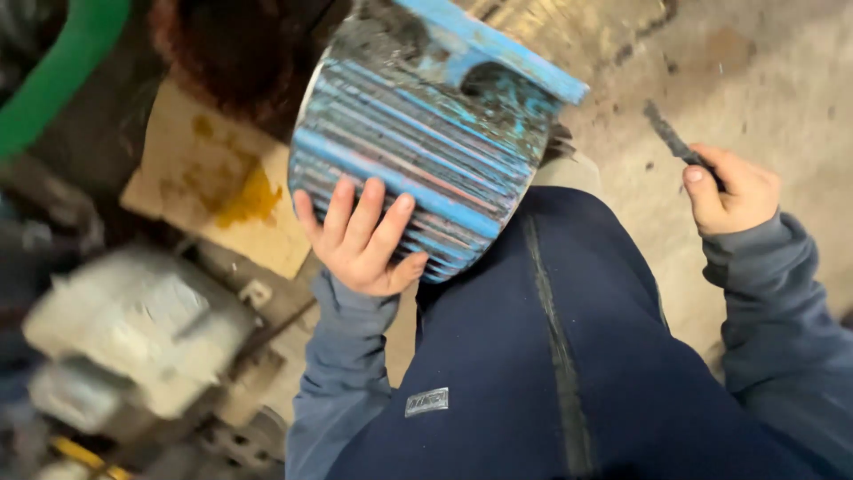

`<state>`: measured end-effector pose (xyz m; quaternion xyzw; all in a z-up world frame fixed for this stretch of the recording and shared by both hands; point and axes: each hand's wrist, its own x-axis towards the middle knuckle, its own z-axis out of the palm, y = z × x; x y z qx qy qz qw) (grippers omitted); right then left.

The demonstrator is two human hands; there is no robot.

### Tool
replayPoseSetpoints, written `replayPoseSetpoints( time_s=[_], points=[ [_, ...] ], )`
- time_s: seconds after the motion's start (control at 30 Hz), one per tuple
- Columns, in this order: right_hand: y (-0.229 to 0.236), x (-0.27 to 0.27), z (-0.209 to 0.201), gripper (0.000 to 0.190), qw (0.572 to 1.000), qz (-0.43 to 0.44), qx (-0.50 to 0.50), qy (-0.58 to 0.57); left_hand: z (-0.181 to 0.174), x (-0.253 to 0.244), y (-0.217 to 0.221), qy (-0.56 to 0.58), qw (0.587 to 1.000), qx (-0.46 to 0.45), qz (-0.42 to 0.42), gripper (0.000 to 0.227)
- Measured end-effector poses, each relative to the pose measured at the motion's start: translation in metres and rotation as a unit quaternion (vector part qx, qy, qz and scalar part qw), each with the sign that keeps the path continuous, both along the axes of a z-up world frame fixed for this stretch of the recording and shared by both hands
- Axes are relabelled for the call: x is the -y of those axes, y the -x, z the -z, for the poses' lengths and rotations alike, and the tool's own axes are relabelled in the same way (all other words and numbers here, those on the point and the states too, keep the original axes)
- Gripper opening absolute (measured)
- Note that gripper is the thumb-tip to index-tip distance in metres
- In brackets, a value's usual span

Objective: The person holds a blue, ribbed metal part and uses a flathead screwdriver to scrape away dark residue and debris from its surface. They repeatedly scrape the grooves and flat areas, occasionally rotating the part to access different sides and wiping away the loosened material.

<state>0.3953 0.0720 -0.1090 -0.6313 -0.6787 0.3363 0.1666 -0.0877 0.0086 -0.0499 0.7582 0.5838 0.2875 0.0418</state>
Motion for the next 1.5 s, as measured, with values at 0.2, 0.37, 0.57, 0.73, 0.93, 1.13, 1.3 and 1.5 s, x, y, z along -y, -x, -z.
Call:
replayPoseSetpoints(
  time_s=[0.2, 0.37, 0.57, 0.73, 0.93, 1.13, 1.3, 1.5],
  points=[
    [0.097, 0.004, -0.112, 0.043, 0.961, -0.161, 0.093, -0.204, 0.002, -0.002, 0.006, -0.019, 0.999, -0.013, 0.029, 0.053],
    [0.134, -0.038, -0.150, 0.062, 0.916, -0.264, 0.183, -0.239, 0.003, -0.005, 0.003, -0.033, 0.999, -0.010, 0.027, 0.052],
    [0.139, -0.054, -0.137, 0.065, 0.871, -0.298, 0.267, -0.287, 0.003, -0.006, 0.000, -0.042, 0.999, 0.009, 0.009, 0.051],
    [0.126, -0.052, -0.104, 0.065, 0.886, -0.310, 0.232, -0.254, 0.003, -0.007, -0.001, -0.042, 0.999, 0.005, 0.000, 0.051],
    [0.132, -0.053, -0.108, 0.065, 0.909, -0.292, 0.203, -0.219, 0.002, -0.005, -0.003, -0.040, 0.999, 0.017, -0.002, 0.050],
    [0.127, -0.070, -0.092, 0.062, 0.939, -0.309, 0.071, -0.133, 0.001, -0.004, -0.007, -0.046, 0.999, 0.010, -0.020, 0.049],
    [0.129, -0.095, -0.088, 0.053, 0.950, -0.302, -0.020, 0.072, 0.001, -0.004, -0.010, -0.047, 0.998, 0.025, -0.035, 0.051],
    [0.130, -0.109, -0.082, 0.046, 0.929, -0.296, -0.164, 0.150, 0.002, 0.001, -0.013, -0.032, 0.997, 0.025, -0.059, 0.053]
  ],
)
